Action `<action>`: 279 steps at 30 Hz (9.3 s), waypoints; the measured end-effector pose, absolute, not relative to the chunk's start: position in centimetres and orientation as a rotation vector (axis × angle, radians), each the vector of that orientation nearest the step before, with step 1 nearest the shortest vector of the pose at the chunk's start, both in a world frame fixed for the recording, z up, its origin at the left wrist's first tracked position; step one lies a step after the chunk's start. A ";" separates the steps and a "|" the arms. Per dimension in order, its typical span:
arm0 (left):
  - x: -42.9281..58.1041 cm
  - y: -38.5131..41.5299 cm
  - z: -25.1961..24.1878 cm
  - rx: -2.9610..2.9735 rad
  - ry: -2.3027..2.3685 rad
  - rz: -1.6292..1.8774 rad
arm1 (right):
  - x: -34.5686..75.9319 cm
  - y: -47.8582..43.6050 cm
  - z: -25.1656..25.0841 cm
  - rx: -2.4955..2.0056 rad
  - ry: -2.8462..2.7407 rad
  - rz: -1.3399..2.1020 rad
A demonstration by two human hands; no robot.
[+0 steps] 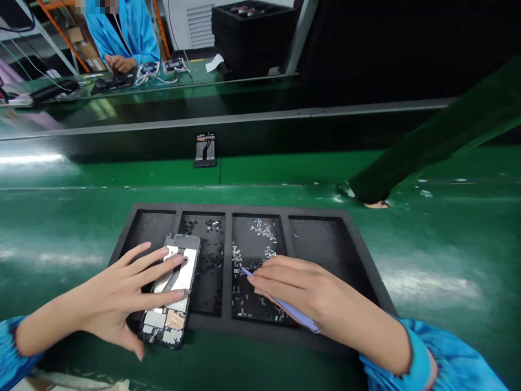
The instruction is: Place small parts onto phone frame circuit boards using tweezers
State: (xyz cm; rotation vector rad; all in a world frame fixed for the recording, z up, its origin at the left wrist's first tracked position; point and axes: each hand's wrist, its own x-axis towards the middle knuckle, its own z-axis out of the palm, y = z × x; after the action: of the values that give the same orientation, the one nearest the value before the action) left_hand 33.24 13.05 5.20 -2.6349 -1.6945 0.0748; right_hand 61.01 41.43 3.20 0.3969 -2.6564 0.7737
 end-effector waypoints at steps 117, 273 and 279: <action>38.1 13.4 3.4 -2.302 -1.762 -0.459 | 48.8 37.7 3.3 -0.267 -2.404 1.217; 30.8 16.0 3.3 -2.288 -2.224 -1.364 | 47.7 36.6 5.1 -0.136 -2.626 1.602; 31.2 15.3 3.1 -2.263 -2.151 -1.082 | 47.3 36.5 5.8 0.094 -2.703 1.503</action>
State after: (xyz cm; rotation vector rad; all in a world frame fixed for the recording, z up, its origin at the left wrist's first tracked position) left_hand 31.17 15.27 3.13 -2.2628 -2.1505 -1.0824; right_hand 47.31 36.49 5.76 0.0937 -2.7026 1.5032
